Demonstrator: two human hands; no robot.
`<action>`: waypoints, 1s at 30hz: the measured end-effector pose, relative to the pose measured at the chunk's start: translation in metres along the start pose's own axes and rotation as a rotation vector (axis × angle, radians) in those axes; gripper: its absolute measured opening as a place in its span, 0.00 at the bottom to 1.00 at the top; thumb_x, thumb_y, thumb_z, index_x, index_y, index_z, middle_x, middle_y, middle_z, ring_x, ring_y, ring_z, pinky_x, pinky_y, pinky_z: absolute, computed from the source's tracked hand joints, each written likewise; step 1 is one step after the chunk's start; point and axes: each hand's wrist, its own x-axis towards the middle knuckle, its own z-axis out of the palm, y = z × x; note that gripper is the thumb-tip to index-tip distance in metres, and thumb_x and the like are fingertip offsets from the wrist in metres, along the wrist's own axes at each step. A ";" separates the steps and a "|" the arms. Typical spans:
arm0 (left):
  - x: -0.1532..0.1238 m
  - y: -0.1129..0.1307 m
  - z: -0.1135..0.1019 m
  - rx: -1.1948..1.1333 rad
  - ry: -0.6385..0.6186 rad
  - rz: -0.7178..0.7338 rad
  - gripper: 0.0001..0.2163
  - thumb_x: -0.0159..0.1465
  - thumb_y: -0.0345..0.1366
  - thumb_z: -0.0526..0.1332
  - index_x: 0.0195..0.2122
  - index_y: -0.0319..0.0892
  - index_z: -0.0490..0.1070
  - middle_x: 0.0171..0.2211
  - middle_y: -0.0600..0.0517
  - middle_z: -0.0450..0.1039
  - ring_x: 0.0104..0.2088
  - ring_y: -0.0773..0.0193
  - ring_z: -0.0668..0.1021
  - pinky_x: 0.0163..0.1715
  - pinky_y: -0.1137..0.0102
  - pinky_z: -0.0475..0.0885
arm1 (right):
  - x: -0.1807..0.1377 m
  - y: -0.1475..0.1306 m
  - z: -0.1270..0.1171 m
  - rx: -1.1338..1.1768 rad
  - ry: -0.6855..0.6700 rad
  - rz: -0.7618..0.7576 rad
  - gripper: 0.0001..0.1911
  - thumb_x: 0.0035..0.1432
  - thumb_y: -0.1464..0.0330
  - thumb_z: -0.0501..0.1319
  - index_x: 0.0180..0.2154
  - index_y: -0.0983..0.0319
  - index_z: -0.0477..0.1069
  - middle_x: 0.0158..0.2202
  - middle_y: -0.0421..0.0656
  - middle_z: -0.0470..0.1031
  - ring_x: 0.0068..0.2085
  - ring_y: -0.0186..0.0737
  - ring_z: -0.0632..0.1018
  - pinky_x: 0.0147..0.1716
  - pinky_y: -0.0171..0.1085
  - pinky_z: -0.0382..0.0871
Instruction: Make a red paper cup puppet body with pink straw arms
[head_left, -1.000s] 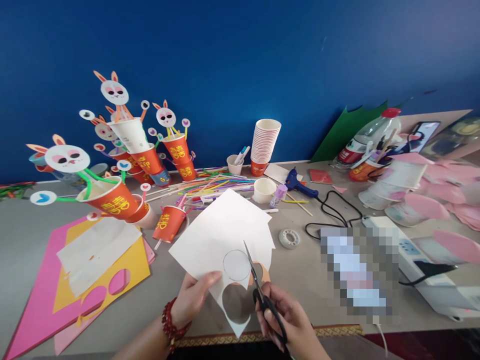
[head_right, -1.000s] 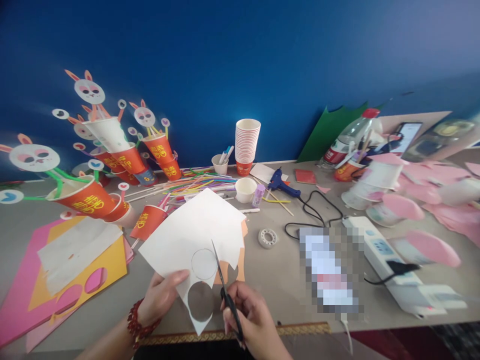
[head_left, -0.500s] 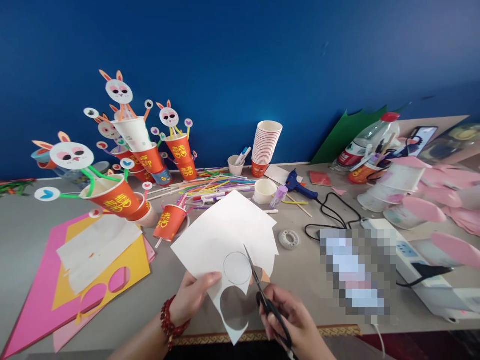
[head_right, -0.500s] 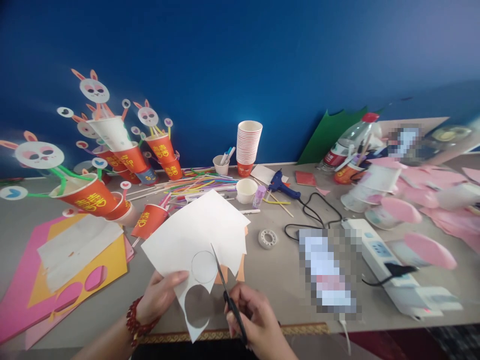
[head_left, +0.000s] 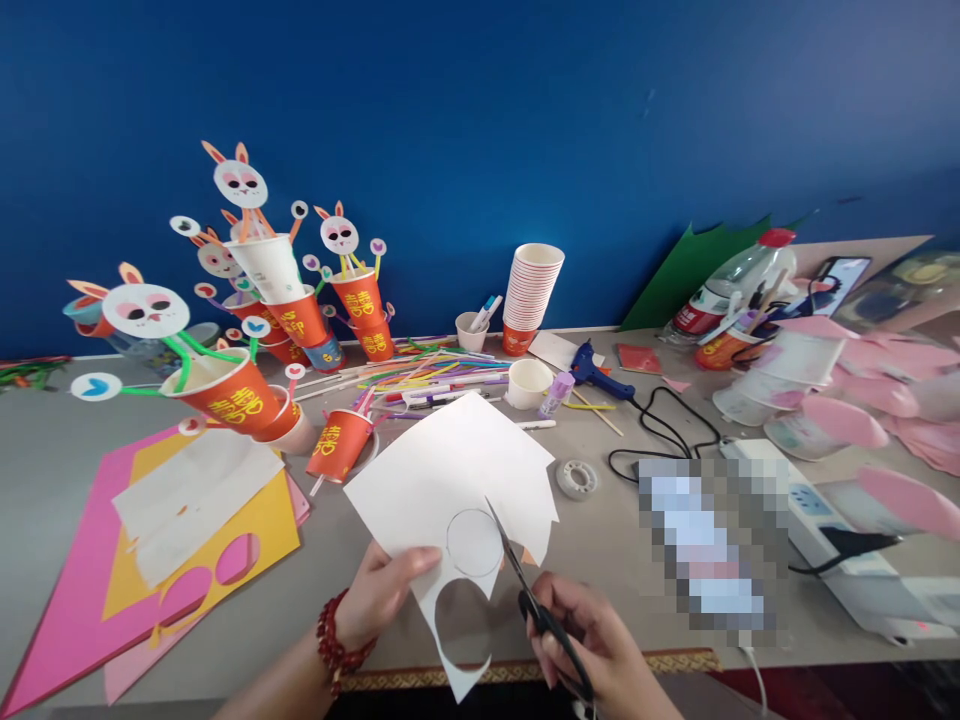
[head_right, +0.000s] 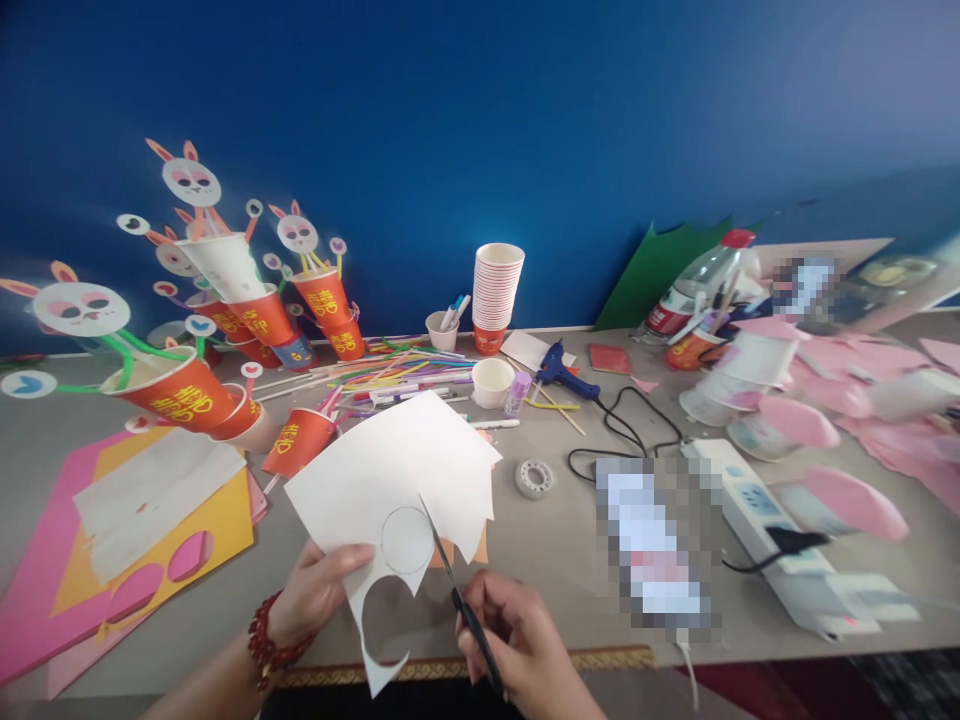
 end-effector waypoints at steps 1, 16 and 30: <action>0.000 0.000 -0.001 -0.001 -0.001 0.000 0.19 0.51 0.47 0.71 0.40 0.42 0.82 0.37 0.45 0.84 0.42 0.48 0.83 0.46 0.59 0.79 | 0.000 0.000 0.000 -0.001 -0.001 0.005 0.28 0.50 0.44 0.66 0.25 0.60 0.61 0.18 0.34 0.63 0.18 0.29 0.65 0.21 0.31 0.59; 0.002 0.001 -0.004 0.014 -0.019 -0.013 0.18 0.50 0.45 0.72 0.40 0.41 0.82 0.39 0.46 0.83 0.38 0.51 0.83 0.41 0.64 0.79 | -0.001 0.001 -0.004 -0.008 -0.025 0.028 0.29 0.49 0.42 0.66 0.25 0.60 0.61 0.16 0.35 0.63 0.17 0.29 0.65 0.19 0.31 0.56; 0.002 0.004 -0.004 0.057 -0.011 -0.025 0.15 0.49 0.44 0.70 0.36 0.42 0.82 0.38 0.47 0.84 0.37 0.51 0.83 0.41 0.63 0.79 | -0.001 -0.001 -0.005 -0.014 -0.044 0.021 0.29 0.50 0.42 0.65 0.25 0.60 0.60 0.15 0.34 0.64 0.16 0.28 0.64 0.19 0.31 0.54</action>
